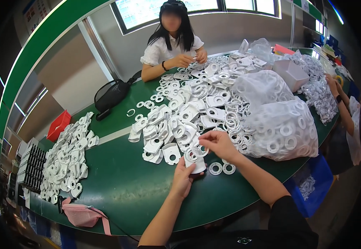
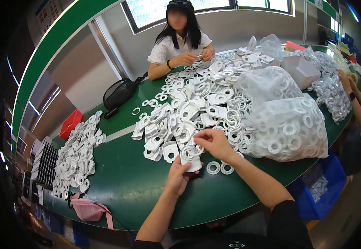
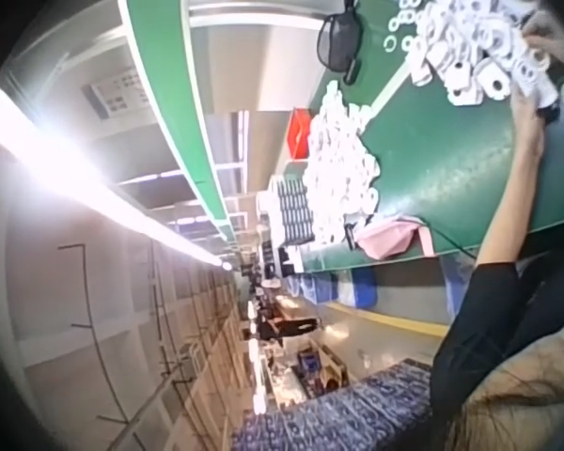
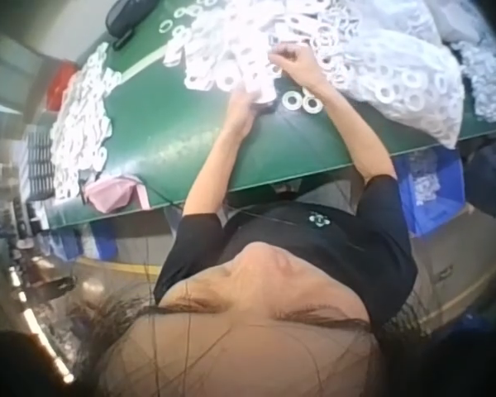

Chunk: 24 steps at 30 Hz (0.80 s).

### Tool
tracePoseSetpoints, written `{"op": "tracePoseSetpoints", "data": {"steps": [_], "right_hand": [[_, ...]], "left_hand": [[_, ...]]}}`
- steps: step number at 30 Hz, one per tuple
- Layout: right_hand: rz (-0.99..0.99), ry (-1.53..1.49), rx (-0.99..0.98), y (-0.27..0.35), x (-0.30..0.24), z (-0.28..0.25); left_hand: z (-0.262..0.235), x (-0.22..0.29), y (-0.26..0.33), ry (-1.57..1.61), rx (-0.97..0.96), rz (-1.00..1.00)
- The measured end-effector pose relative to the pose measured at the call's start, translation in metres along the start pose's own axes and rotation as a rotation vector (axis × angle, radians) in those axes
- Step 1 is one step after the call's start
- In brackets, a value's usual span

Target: Inspecting and assembling small white circular components for lighting fixtures at a factory workbench.

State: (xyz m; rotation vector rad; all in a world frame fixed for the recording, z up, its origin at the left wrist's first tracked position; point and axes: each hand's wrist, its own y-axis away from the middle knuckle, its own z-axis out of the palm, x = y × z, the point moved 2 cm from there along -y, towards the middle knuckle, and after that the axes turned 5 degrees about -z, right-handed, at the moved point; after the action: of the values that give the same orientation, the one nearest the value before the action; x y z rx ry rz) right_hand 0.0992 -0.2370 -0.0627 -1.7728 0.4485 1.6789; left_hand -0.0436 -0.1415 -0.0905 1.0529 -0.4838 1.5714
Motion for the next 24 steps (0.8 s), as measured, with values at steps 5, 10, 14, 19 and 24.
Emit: {"op": "tracePoseSetpoints", "data": {"steps": [5,10,14,19,24], "right_hand": [[-0.07,0.004,-0.016,0.012,-0.004,0.019],[-0.108,0.143,0.033,0.011,0.003,0.017],[-0.102,0.215,0.041,0.015,0.0,0.02],[-0.263,0.341,0.146,0.016,0.003,0.023],[-0.389,0.472,0.152,0.019,-0.006,0.041]], "left_hand": [[0.004,-0.002,0.002,-0.036,-0.034,-0.01],[0.006,0.002,0.005,-0.039,-0.061,-0.014],[0.005,0.001,0.003,-0.022,-0.053,-0.029],[0.003,0.0,-0.001,-0.043,-0.038,-0.018],[-0.013,-0.006,-0.001,-0.046,-0.034,0.067]]}}
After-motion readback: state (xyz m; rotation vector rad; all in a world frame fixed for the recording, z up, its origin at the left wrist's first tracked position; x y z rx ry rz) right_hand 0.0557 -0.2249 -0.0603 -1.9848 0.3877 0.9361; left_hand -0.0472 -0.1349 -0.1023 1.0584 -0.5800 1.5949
